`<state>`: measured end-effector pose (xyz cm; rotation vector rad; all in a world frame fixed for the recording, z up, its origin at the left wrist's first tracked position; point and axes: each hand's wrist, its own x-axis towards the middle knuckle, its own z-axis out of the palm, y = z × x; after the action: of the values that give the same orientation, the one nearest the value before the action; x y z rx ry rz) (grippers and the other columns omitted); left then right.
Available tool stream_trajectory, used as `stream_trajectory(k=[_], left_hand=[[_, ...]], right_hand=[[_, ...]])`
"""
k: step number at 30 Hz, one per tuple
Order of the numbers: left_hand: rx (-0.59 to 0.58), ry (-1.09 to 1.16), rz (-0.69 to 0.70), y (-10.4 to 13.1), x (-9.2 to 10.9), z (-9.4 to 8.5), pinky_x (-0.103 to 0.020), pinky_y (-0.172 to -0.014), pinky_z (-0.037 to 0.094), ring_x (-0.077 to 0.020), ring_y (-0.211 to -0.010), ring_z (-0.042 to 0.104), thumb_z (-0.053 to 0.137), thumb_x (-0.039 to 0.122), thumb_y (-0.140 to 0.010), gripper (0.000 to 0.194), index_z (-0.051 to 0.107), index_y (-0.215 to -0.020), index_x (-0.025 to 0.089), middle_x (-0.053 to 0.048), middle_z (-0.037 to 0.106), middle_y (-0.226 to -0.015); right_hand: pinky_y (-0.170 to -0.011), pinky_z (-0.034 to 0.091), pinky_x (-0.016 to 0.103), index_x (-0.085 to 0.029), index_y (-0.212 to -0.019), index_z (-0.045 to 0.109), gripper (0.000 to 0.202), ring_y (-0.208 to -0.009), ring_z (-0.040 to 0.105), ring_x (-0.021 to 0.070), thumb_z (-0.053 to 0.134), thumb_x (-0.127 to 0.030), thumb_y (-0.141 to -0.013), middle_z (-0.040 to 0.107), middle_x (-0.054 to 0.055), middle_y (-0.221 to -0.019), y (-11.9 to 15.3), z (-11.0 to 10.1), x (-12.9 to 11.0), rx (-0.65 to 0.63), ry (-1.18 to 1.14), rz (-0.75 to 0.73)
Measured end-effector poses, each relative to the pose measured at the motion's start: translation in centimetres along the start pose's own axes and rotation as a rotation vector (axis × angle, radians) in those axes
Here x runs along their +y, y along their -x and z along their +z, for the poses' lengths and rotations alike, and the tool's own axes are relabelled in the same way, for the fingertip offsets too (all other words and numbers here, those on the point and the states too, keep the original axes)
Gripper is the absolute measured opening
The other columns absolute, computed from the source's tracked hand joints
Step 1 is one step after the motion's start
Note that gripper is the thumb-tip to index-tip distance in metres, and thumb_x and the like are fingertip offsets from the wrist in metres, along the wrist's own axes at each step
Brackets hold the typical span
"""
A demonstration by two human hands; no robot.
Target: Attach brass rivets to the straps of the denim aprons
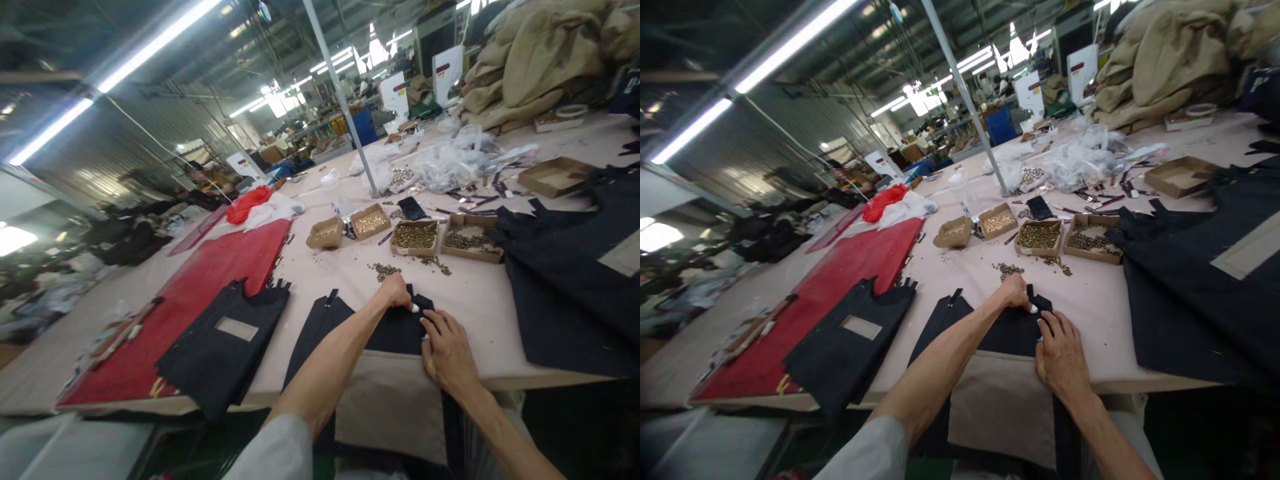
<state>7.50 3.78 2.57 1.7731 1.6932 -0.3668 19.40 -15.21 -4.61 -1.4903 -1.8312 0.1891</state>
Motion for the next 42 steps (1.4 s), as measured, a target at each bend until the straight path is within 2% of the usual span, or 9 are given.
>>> stream_trajectory(k=[4, 8, 11, 16, 22, 28, 31, 38, 42], left_hand=[[-0.037, 0.129, -0.017, 1.6, -0.6, -0.1, -0.026, -0.062, 0.053, -0.0183, -0.062, 0.066, 0.096, 0.027, -0.052, 0.043, 0.053, -0.055, 0.019, 0.001, 0.059, -0.050], [0.383, 0.297, 0.121, 6.7, -1.6, 1.6, -0.025, -0.062, 0.046, -0.0146, -0.065, 0.061, 0.092, 0.036, -0.062, 0.037, 0.059, -0.068, 0.018, 0.001, 0.066, -0.064], [0.667, 0.343, 0.176, 11.9, -1.8, 5.6, -0.025, -0.065, 0.042, -0.0133, -0.066, 0.058, 0.080, 0.034, -0.076, 0.025, 0.061, -0.077, 0.019, 0.001, 0.066, -0.070], [0.712, 0.350, 0.138, 19.3, -1.5, 15.2, -0.033, -0.073, 0.045, -0.0210, -0.075, 0.063, 0.061, 0.025, -0.086, 0.006, 0.062, -0.087, 0.019, -0.007, 0.067, -0.080], [0.789, 0.378, 0.090, 22.8, 0.3, 19.7, -0.048, -0.093, 0.049, -0.0385, -0.110, 0.062, 0.076, 0.031, -0.070, 0.053, 0.063, -0.119, 0.015, -0.022, 0.065, -0.116], [0.825, 0.540, 0.104, 25.6, -0.4, 17.6, -0.050, -0.090, 0.053, -0.0395, -0.103, 0.066, 0.071, 0.029, -0.074, 0.051, 0.067, -0.122, 0.014, -0.025, 0.069, -0.110], [0.892, 0.712, 0.127, 29.4, -3.4, 14.5, -0.046, -0.097, 0.053, -0.0353, -0.108, 0.067, 0.065, 0.023, -0.077, 0.049, 0.069, -0.125, 0.017, -0.020, 0.073, -0.115], [0.689, 1.146, 0.061, 42.2, -17.8, 2.4, -0.033, -0.073, 0.059, -0.0238, -0.081, 0.072, 0.071, 0.020, -0.066, 0.045, 0.074, -0.111, 0.016, -0.004, 0.078, -0.092], [0.703, 1.101, -0.089, 46.2, -24.4, -1.3, -0.028, -0.060, 0.054, -0.0214, -0.068, 0.069, 0.074, 0.021, -0.061, 0.043, 0.075, -0.103, 0.015, -0.002, 0.077, -0.081]], right_hand=[[-0.108, 0.047, 0.056, -0.018, -0.134, 0.058, 0.047, -0.132, 0.048, 0.0345, 0.051, -0.018, -0.088, 0.057, 0.017, -0.140, 0.0, 0.1, 0.1, 0.100, -0.059, 0.031], [-0.103, 0.048, 0.056, -0.016, -0.138, 0.053, 0.048, -0.122, 0.052, 0.0346, 0.052, -0.026, -0.091, 0.058, 0.019, -0.133, -0.1, -0.1, 0.3, 0.226, -0.113, 0.127], [-0.097, 0.049, 0.051, -0.016, -0.133, 0.056, 0.043, -0.110, 0.054, 0.0324, 0.051, -0.029, -0.093, 0.064, 0.016, -0.117, -0.2, -0.2, 0.5, 0.200, -0.125, 0.168], [-0.085, 0.048, 0.043, -0.017, -0.123, 0.065, 0.043, -0.089, 0.056, 0.0277, 0.052, -0.042, -0.091, 0.065, 0.007, -0.086, 0.7, 0.0, 1.4, 0.097, -0.202, 0.276], [-0.073, 0.050, 0.036, -0.012, -0.126, 0.064, 0.062, -0.067, 0.060, 0.0217, 0.062, -0.058, -0.083, 0.065, 0.002, -0.071, 0.9, -2.4, 0.4, -0.008, -0.514, 0.349], [-0.052, 0.043, 0.028, -0.019, -0.144, 0.054, 0.072, -0.045, 0.045, 0.0112, 0.066, -0.058, -0.085, 0.068, -0.003, -0.078, 0.9, -6.6, -7.4, -0.096, -0.636, 0.243], [-0.055, 0.046, 0.027, -0.021, -0.145, 0.054, 0.069, -0.060, 0.061, 0.0151, 0.064, -0.058, -0.088, 0.073, 0.001, -0.089, 1.1, -7.2, -9.2, -0.153, -0.668, 0.162], [-0.065, 0.051, 0.036, -0.019, -0.129, 0.066, 0.062, -0.069, 0.068, 0.0251, 0.056, -0.063, -0.086, 0.073, 0.006, -0.086, 4.3, -4.6, 0.6, 0.016, -0.251, 0.287], [-0.074, 0.053, 0.042, -0.019, -0.129, 0.065, 0.062, -0.080, 0.070, 0.0296, 0.050, -0.061, -0.086, 0.074, 0.008, -0.091, 5.8, -2.1, 4.5, 0.009, -0.163, 0.269]])
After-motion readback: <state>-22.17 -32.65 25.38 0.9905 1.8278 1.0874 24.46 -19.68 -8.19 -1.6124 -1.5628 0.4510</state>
